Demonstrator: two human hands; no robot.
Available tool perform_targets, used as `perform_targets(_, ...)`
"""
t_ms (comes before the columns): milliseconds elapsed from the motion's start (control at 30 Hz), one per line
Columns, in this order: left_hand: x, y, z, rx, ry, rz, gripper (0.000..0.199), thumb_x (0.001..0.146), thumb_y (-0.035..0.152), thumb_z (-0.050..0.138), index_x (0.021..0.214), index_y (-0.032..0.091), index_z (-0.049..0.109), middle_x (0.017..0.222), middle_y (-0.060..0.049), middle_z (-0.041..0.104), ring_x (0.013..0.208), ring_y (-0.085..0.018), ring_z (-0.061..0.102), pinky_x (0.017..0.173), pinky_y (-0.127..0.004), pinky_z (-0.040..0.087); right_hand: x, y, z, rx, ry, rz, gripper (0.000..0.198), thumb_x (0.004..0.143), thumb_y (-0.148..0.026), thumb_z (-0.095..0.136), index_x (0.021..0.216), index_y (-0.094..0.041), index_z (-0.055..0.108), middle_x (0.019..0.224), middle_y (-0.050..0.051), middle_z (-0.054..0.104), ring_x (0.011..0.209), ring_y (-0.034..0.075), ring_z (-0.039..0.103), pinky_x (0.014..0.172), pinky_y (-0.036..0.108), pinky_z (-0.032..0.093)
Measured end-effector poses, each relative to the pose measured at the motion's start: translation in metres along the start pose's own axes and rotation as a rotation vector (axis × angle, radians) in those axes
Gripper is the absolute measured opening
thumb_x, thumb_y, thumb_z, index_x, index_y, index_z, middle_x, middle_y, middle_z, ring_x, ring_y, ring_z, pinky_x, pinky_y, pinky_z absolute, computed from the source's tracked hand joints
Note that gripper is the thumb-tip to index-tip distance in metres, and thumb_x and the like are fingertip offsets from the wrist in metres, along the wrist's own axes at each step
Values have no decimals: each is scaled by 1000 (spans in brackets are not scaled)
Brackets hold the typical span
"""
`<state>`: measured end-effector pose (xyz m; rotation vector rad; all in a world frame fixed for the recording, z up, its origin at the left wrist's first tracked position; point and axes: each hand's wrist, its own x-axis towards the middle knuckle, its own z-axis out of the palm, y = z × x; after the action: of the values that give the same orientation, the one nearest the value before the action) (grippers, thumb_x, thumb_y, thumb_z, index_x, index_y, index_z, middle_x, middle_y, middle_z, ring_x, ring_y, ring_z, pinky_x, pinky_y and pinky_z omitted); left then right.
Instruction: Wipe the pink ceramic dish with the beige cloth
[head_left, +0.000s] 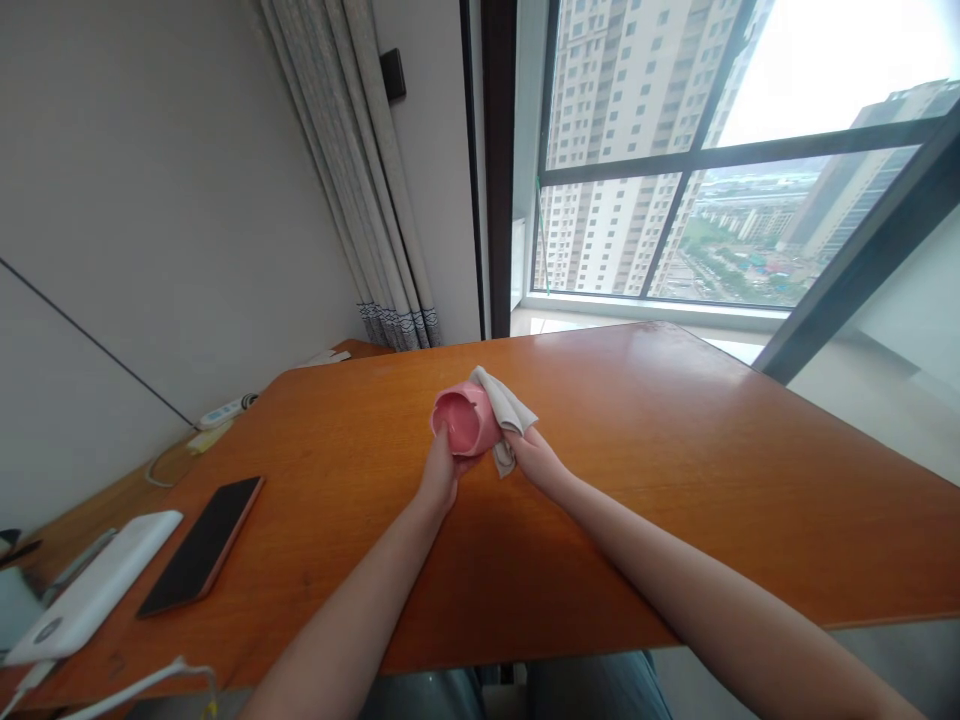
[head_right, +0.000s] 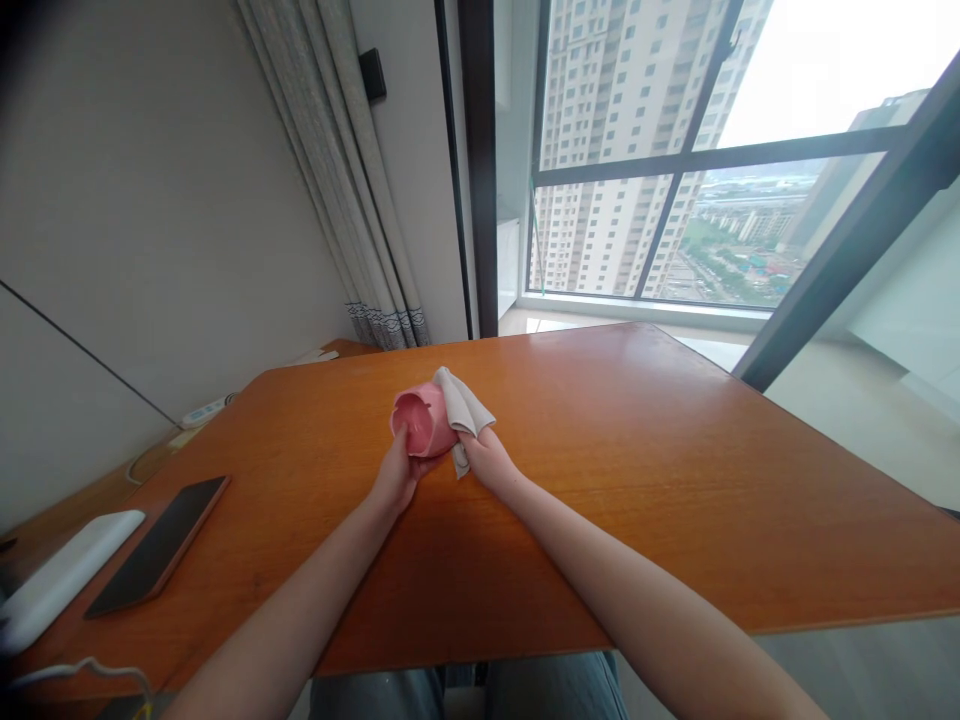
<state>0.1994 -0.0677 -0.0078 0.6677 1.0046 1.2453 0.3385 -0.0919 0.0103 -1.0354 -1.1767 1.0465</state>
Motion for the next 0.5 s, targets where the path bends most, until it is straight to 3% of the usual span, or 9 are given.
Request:
perform_targets(100,2,-3,-2,129,-73,-43,39,79,37,64,109,12,63,103,-14,67,89,-21,64,67,-26,54,1,-3,-3,-59,50,-84,44,82,-49,51,119,-27,60,111,3,67,130,21,42,115,39,22)
perform_targets(200,0,-8,0,136,-125,-144,40,80,39,62,110,13,63,104,-13,68,89,-21,65,62,-25,53,4,-11,-8,-74,96,-115,44,83,-48,49,121,-27,59,110,3,68,128,22,44,114,39,23)
perform_targets(300,-3,-11,3,87,-57,-142,41,82,40,59,116,17,60,111,-13,66,94,-23,65,63,-28,54,3,-16,-7,-67,69,-119,43,84,-47,49,121,-28,59,109,2,69,127,22,46,114,37,25)
perform_targets(500,6,2,-2,-137,116,22,33,88,31,48,116,15,54,113,-12,64,96,-22,64,69,-30,56,-2,-7,2,-59,-72,-97,44,79,-47,55,117,-26,63,106,3,69,121,25,51,108,39,35)
